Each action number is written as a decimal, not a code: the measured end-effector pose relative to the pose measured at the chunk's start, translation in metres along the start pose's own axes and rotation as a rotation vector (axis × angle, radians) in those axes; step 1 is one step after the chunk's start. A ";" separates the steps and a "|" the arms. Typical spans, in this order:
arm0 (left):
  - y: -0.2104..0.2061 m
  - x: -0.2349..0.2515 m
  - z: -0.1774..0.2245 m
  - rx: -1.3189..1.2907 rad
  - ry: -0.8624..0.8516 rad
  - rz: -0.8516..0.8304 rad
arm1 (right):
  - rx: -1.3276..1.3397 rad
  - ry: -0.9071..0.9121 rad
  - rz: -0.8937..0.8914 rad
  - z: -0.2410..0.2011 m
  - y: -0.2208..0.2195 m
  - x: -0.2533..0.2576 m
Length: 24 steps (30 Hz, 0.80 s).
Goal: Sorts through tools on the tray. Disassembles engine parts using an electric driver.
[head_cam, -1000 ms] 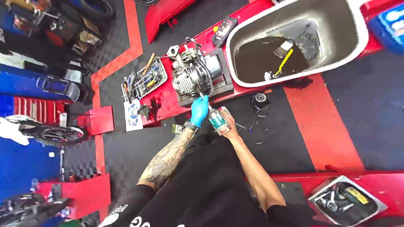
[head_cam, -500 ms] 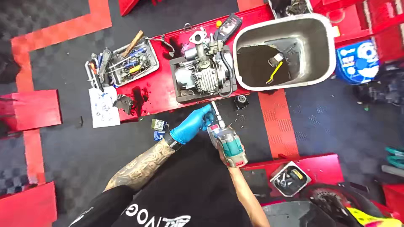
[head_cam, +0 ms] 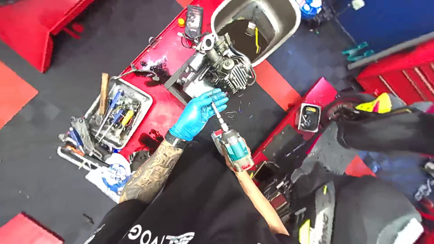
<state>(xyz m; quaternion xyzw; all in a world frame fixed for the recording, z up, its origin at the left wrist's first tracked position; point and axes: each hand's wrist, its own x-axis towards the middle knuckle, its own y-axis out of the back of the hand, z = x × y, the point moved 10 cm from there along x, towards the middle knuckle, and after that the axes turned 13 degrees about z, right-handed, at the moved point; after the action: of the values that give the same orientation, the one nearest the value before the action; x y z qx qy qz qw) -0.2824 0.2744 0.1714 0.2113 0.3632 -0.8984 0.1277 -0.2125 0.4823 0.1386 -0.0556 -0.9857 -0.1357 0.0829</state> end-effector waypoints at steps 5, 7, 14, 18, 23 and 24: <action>0.012 0.001 0.006 0.073 0.078 -0.093 | -0.076 0.071 0.132 -0.027 -0.013 -0.023; 0.019 0.006 0.008 0.155 0.077 -0.095 | -0.109 0.068 0.186 -0.031 -0.022 -0.029; 0.024 0.049 -0.005 0.419 0.285 -0.199 | -0.323 0.296 0.007 -0.029 -0.076 -0.042; 0.022 0.066 -0.006 0.429 0.296 -0.187 | -0.429 0.331 0.070 -0.026 -0.089 -0.034; 0.019 0.083 -0.009 0.346 0.262 -0.042 | -0.471 0.291 0.167 -0.033 -0.101 -0.012; 0.017 0.086 -0.006 0.373 0.234 -0.034 | -0.484 0.295 0.181 -0.033 -0.104 -0.010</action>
<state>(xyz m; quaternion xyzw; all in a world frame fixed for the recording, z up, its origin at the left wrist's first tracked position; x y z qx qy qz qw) -0.3497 0.2597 0.1166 0.3281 0.2065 -0.9214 0.0279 -0.2117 0.3729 0.1418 -0.1412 -0.8931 -0.3652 0.2212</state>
